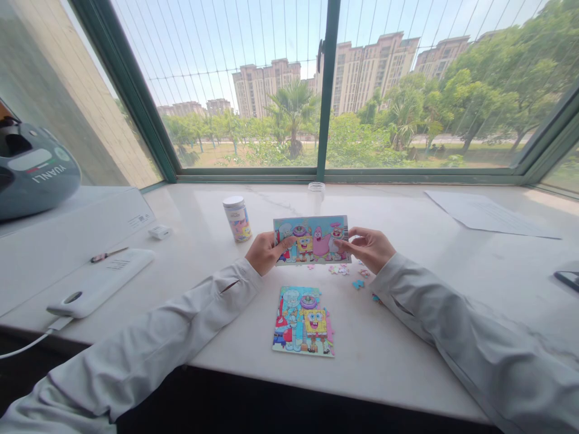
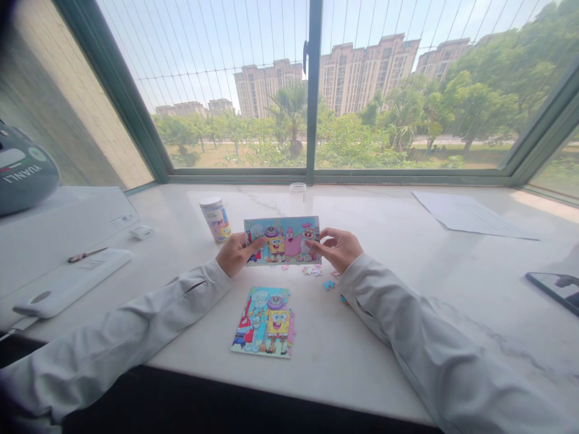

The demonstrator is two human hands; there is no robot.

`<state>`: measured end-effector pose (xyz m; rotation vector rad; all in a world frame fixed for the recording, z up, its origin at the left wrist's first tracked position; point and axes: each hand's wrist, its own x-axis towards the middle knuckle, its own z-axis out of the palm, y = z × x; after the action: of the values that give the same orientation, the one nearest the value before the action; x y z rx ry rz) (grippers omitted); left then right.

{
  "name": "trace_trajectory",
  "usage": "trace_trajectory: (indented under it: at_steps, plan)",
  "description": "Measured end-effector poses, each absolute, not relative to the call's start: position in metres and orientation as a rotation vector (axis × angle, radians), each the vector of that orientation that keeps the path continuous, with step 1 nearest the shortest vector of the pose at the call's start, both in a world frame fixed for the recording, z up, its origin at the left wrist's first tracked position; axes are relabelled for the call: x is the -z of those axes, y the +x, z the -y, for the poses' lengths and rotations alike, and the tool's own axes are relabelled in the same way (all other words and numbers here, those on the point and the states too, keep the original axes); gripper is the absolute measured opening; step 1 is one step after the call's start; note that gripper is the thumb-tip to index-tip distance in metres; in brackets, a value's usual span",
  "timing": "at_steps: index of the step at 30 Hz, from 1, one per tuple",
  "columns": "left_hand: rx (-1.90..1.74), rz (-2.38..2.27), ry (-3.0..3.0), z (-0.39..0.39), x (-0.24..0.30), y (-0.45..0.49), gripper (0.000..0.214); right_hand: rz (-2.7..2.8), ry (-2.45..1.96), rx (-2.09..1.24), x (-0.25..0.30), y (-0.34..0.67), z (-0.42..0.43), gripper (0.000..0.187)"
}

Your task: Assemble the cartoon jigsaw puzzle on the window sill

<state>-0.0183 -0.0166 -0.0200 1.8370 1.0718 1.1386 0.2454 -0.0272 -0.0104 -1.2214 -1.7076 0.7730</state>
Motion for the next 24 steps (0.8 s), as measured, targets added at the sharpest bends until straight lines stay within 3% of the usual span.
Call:
trace_trajectory:
  at_steps: [15, 24]
  plan:
    - [-1.148, -1.105, 1.803, 0.0174, 0.0183, -0.0175, 0.062, 1.685, -1.204, -0.822, 0.0071, 0.2463, 0.0265, 0.053]
    - [-1.166, -1.064, 1.796, 0.016, 0.0182, -0.017, 0.056, 1.694, -1.149, -0.831, 0.0056, 0.2445, 0.0287, 0.049]
